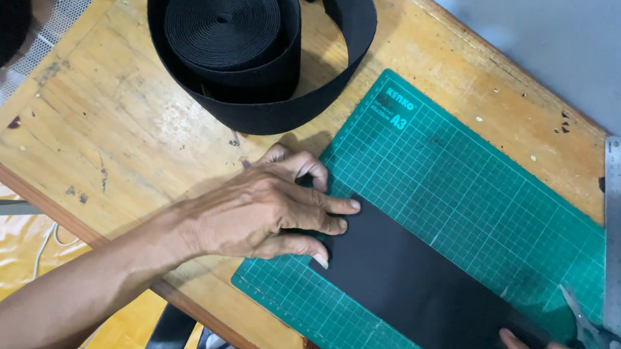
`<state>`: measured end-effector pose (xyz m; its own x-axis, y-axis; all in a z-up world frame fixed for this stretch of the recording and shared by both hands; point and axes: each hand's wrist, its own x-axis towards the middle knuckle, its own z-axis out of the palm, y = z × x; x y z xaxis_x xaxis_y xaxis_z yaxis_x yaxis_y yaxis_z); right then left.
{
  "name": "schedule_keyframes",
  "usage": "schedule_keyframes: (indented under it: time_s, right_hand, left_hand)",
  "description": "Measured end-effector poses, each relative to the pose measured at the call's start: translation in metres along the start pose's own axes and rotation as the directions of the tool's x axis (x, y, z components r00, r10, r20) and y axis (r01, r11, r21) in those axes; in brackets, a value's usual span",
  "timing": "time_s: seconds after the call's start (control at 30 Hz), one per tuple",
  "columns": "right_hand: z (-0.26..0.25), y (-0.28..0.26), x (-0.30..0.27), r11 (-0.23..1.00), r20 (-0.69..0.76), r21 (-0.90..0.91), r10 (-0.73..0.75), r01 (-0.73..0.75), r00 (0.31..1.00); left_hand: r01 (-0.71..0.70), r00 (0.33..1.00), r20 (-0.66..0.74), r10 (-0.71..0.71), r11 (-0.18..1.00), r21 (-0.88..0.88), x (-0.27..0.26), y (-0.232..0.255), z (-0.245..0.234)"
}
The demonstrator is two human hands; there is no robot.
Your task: The person uses scissors to trim the edges of a rectangular piece of black fabric on a green cutting mat. They carefully cut along the sides to straighten the material, then unfold the fabric to display the finished piece.
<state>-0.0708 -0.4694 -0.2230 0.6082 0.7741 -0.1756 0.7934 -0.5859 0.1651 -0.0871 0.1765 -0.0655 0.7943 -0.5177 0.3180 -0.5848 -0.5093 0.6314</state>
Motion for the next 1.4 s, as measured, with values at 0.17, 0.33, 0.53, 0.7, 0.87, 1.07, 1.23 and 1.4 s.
schedule_keyframes:
  time_s: [0.17, 0.33, 0.53, 0.7, 0.87, 1.07, 1.23, 1.4]
  right_hand:
    - [-0.073, -0.044, 0.049, 0.979, -0.228, 0.185, 0.127, -0.085, 0.965]
    - [-0.093, -0.053, 0.054, 0.916, -0.065, 0.174, 0.378, -0.363, 0.924]
    - [-0.161, -0.103, 0.087, 0.692, 0.083, 0.232, 0.686, -0.683, 0.723]
    - [-0.175, -0.082, 0.084, 0.865, 0.018, 0.389, 0.336, -0.316, 0.942]
    - [-0.219, -0.104, 0.122, 0.952, -0.438, 0.288, 0.035, 0.104, 0.898]
    - [-0.229, -0.138, 0.126, 0.751, -0.294, 0.614, 0.504, -0.244, 0.812]
    - [-0.223, -0.137, 0.12, 0.655, -0.208, 0.671, 0.616, -0.347, 0.76]
    - [-0.227, -0.138, 0.123, 0.619, -0.169, 0.691, 0.639, -0.372, 0.75]
  left_hand:
    - [-0.01, 1.0, -0.024, 0.01, 1.0, -0.01, -0.001, -0.001, 0.002]
    - [-0.005, 1.0, -0.023, 0.003, 0.999, -0.052, -0.001, -0.001, 0.003]
    - [-0.001, 1.0, 0.002, 0.001, 0.999, -0.053, 0.0, -0.002, 0.003]
    - [-0.011, 1.0, -0.012, 0.01, 0.999, -0.051, 0.002, -0.002, 0.003]
    - [0.013, 1.0, -0.004, -0.013, 0.993, -0.115, 0.004, 0.001, 0.002]
    - [0.027, 1.0, -0.009, -0.028, 0.992, -0.121, 0.004, 0.001, 0.004]
    - [0.034, 0.999, 0.008, -0.033, 0.99, -0.133, 0.005, 0.003, 0.002]
    - [0.05, 0.999, 0.022, -0.048, 0.993, -0.102, 0.005, 0.003, 0.002]
